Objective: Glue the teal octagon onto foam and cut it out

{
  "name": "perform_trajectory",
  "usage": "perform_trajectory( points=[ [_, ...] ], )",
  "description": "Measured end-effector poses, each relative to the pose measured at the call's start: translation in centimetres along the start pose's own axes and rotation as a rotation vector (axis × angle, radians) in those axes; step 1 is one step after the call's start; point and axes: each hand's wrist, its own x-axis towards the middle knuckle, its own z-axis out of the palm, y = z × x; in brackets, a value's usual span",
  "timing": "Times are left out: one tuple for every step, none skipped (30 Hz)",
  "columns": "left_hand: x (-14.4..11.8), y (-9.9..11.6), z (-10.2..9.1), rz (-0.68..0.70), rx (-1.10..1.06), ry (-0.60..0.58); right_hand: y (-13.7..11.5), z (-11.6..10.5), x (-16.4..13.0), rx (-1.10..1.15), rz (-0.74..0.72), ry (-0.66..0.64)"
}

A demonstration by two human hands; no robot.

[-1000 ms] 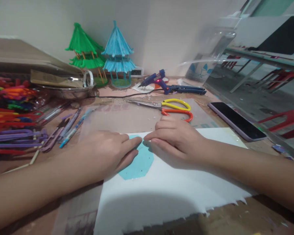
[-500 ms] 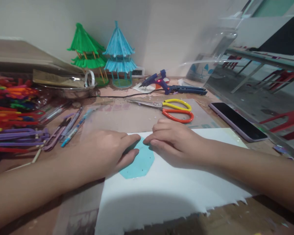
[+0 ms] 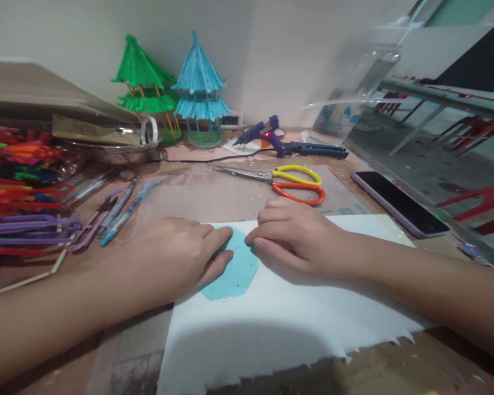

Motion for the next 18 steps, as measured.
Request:
perform_trajectory(
  points=[
    [0.0, 0.0, 0.0, -0.003, -0.003, 0.000, -0.1, 0.0, 0.0, -0.018, -0.013, -0.005],
    [-0.1, 0.0, 0.0, -0.008, -0.007, 0.004, -0.1, 0.0, 0.0, -0.035, -0.022, -0.008],
    [-0.1, 0.0, 0.0, -0.010, -0.014, 0.010, -0.2, 0.0, 0.0, -0.046, -0.025, -0.008],
    [-0.1, 0.0, 0.0, -0.010, -0.022, 0.013, -0.3, 0.0, 0.0, -0.052, -0.023, -0.004],
    [-0.1, 0.0, 0.0, -0.006, -0.031, 0.017, -0.3, 0.1, 0.0, -0.051, -0.014, 0.002],
    [-0.1, 0.0, 0.0, 0.004, -0.040, 0.018, -0.3, 0.2, -0.1, -0.045, -0.003, 0.014],
    [-0.1, 0.0, 0.0, 0.017, -0.047, 0.020, -0.3, 0.3, -0.1, -0.034, 0.007, 0.032],
    [-0.1, 0.0, -0.1, 0.032, -0.054, 0.021, -0.3, 0.4, -0.2, -0.019, 0.015, 0.052],
    [0.0, 0.0, -0.1, 0.042, -0.059, 0.020, -0.2, 0.4, -0.2, -0.002, 0.019, 0.075],
    [-0.1, 0.0, -0.2, 0.044, -0.062, 0.021, -0.1, 0.4, -0.2, 0.013, 0.022, 0.101],
    [-0.1, 0.0, -0.2, 0.033, -0.063, 0.022, 0.0, 0.4, -0.3, 0.025, 0.022, 0.127],
    [-0.2, 0.1, -0.2, 0.012, -0.058, 0.027, 0.1, 0.3, -0.3, 0.030, 0.020, 0.151],
    [-0.3, 0.1, -0.2, -0.011, -0.051, 0.034, 0.2, 0.3, -0.3, 0.031, 0.017, 0.169],
    [-0.4, 0.0, -0.1, -0.027, -0.047, 0.042, 0.4, 0.2, -0.3, 0.027, 0.017, 0.183],
    [-0.6, 0.0, 0.0, -0.032, -0.050, 0.053, 0.5, 0.1, -0.4, 0.022, 0.018, 0.194],
    [-0.7, 0.0, 0.1, -0.024, -0.064, 0.062, 0.6, 0.0, -0.4, 0.018, 0.019, 0.200],
    [-0.8, -0.1, 0.2, -0.006, -0.093, 0.070, 0.6, 0.0, -0.5, 0.016, 0.022, 0.203],
    [-0.8, -0.1, 0.3, 0.013, -0.132, 0.083, 0.7, -0.1, -0.5, 0.014, 0.025, 0.207]
  ],
)
